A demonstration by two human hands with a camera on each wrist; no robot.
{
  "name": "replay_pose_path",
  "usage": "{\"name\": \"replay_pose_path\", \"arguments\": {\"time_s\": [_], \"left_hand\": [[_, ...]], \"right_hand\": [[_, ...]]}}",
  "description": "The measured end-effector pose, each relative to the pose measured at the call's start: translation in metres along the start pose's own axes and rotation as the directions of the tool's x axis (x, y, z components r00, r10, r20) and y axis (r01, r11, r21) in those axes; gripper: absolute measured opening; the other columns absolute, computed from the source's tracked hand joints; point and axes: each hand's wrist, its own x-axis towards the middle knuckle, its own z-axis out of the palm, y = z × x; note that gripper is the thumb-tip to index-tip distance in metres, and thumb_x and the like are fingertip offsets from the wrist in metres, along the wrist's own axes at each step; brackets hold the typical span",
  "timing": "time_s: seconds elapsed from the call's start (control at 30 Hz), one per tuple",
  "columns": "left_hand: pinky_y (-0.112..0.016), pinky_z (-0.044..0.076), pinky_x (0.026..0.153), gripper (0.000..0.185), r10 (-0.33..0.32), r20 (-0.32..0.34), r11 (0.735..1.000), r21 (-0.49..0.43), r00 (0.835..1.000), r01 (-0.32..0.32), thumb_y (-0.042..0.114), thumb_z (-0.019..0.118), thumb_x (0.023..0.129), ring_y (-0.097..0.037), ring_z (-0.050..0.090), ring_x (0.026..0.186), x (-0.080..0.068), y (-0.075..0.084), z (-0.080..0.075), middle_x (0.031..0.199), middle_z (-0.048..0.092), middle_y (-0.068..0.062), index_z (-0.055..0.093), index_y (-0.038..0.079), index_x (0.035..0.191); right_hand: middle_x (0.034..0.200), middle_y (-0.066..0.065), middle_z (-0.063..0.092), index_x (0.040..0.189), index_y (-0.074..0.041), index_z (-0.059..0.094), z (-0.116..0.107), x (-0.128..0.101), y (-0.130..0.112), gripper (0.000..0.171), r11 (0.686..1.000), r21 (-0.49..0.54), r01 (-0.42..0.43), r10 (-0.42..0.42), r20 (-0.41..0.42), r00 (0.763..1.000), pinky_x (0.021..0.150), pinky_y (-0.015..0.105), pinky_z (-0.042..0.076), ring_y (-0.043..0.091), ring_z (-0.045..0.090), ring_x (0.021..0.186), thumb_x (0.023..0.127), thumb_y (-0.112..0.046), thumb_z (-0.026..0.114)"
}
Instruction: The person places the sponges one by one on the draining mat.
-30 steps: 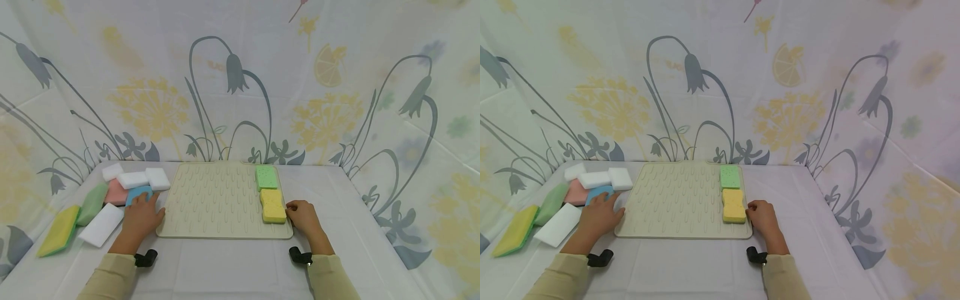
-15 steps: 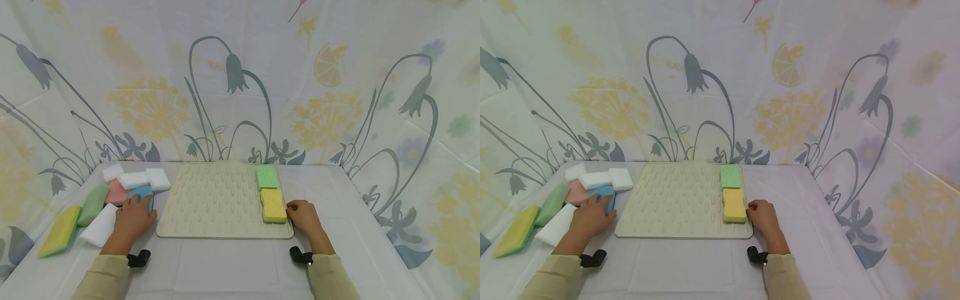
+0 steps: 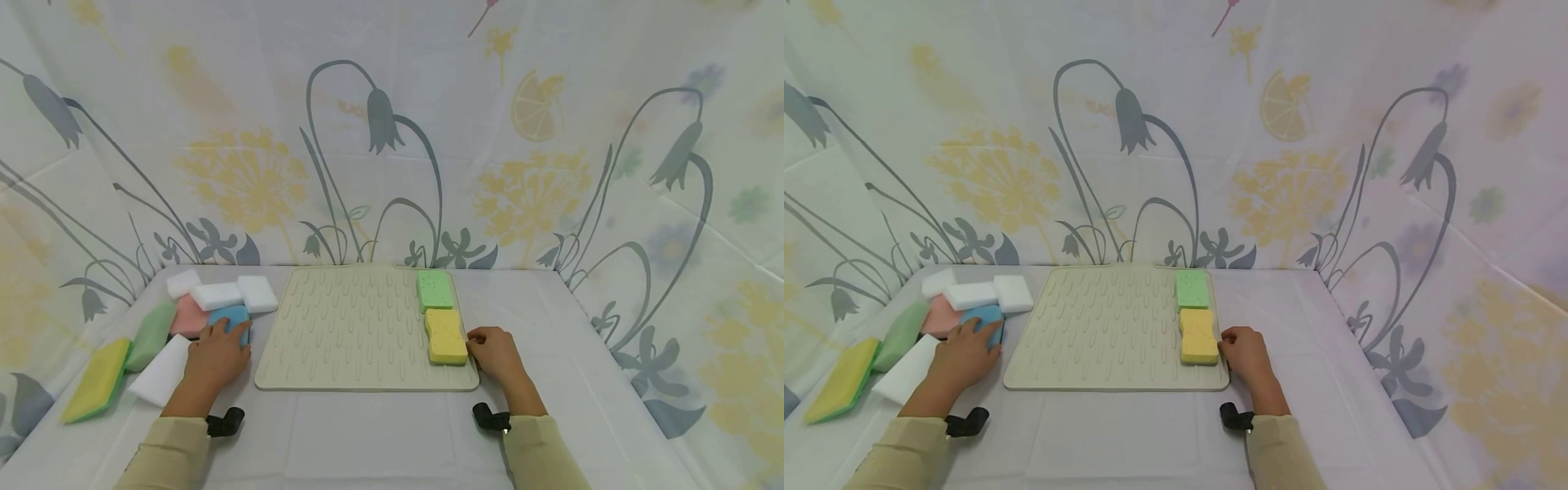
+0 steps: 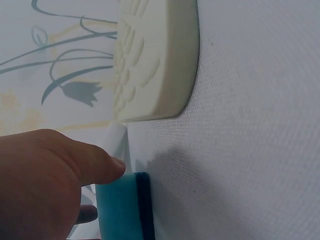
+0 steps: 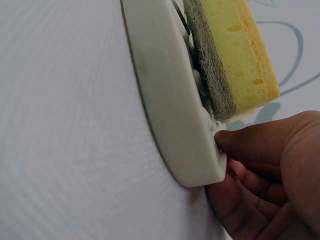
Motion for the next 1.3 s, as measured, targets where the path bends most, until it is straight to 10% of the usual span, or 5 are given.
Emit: {"name": "replay_pose_path", "arguments": {"time_s": [1.3], "left_hand": [[-0.065, 0.044, 0.086, 0.045, 0.101, -0.156, 0.994, -0.023, 0.983, -0.106, 0.014, 0.055, 0.084, -0.055, 0.051, 0.111, -0.008, 0.014, -0.014, 0.124, 0.053, -0.034, 0.058, -0.001, 0.126]], "right_hand": [[0.097, 0.01, 0.072, 0.112, -0.001, 0.07, 0.001, 0.0, 0.0, 0.029, 1.0, 0.008, 0.006, -0.005, -0.009, 1.0, 0.065, 0.031, 0.052, 0.018, 0.063, 0.079, 0.091, -0.019, 0.061]]}}
